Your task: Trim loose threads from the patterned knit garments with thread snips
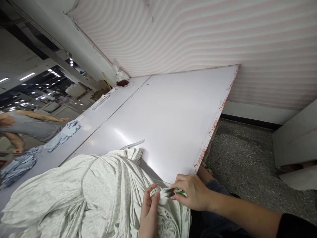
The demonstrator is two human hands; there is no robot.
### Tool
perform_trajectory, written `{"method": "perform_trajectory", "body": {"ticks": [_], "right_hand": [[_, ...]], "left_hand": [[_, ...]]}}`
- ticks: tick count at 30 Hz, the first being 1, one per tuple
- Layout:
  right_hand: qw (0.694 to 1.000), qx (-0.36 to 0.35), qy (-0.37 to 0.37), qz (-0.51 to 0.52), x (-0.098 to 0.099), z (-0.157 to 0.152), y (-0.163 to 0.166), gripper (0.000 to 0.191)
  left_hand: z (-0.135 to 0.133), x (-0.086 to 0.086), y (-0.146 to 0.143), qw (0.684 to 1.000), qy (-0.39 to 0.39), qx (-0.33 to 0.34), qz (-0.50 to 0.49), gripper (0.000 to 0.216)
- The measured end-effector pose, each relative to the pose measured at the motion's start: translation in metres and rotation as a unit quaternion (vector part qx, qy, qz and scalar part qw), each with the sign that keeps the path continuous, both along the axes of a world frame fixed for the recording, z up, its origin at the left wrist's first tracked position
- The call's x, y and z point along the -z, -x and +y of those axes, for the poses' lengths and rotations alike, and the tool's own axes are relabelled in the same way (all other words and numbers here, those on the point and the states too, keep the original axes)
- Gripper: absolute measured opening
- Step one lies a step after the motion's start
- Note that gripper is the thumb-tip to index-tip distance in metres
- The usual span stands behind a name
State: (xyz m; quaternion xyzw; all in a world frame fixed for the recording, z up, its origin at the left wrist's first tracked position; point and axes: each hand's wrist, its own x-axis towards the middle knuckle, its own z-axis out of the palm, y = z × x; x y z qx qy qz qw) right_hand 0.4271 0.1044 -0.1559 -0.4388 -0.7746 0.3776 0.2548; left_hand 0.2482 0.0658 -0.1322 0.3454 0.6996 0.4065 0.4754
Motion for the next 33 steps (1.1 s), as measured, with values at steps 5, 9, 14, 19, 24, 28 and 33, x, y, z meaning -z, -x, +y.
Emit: {"method": "perform_trajectory", "body": {"ticks": [5, 9, 14, 19, 24, 28, 33], "right_hand": [[1.000, 0.006, -0.002, -0.004, 0.000, 0.000, 0.001, 0.022], [1.000, 0.011, 0.005, 0.013, 0.001, 0.001, 0.003, 0.020], [1.000, 0.014, -0.001, 0.011, 0.001, 0.001, 0.006, 0.017], [1.000, 0.010, 0.004, 0.016, 0.002, 0.002, 0.007, 0.020], [0.997, 0.032, 0.069, 0.033, 0.000, 0.004, -0.003, 0.016], [0.992, 0.000, 0.126, -0.031, 0.004, -0.008, -0.017, 0.032], [0.983, -0.008, 0.112, -0.145, 0.017, -0.014, -0.017, 0.015]], "left_hand": [[0.002, 0.001, 0.001, 1.000, 0.004, -0.006, -0.022, 0.059], [0.002, 0.003, 0.000, 0.999, 0.010, -0.016, -0.035, 0.059], [0.001, 0.005, 0.001, 1.000, 0.006, 0.006, -0.021, 0.056], [0.000, 0.004, 0.002, 1.000, 0.001, 0.010, -0.009, 0.057], [-0.006, 0.005, -0.008, 0.996, -0.059, 0.005, 0.068, 0.052], [-0.004, -0.010, -0.005, 0.983, -0.140, -0.118, -0.001, 0.039], [-0.003, -0.032, 0.021, 0.977, -0.174, -0.116, -0.032, 0.031]]}}
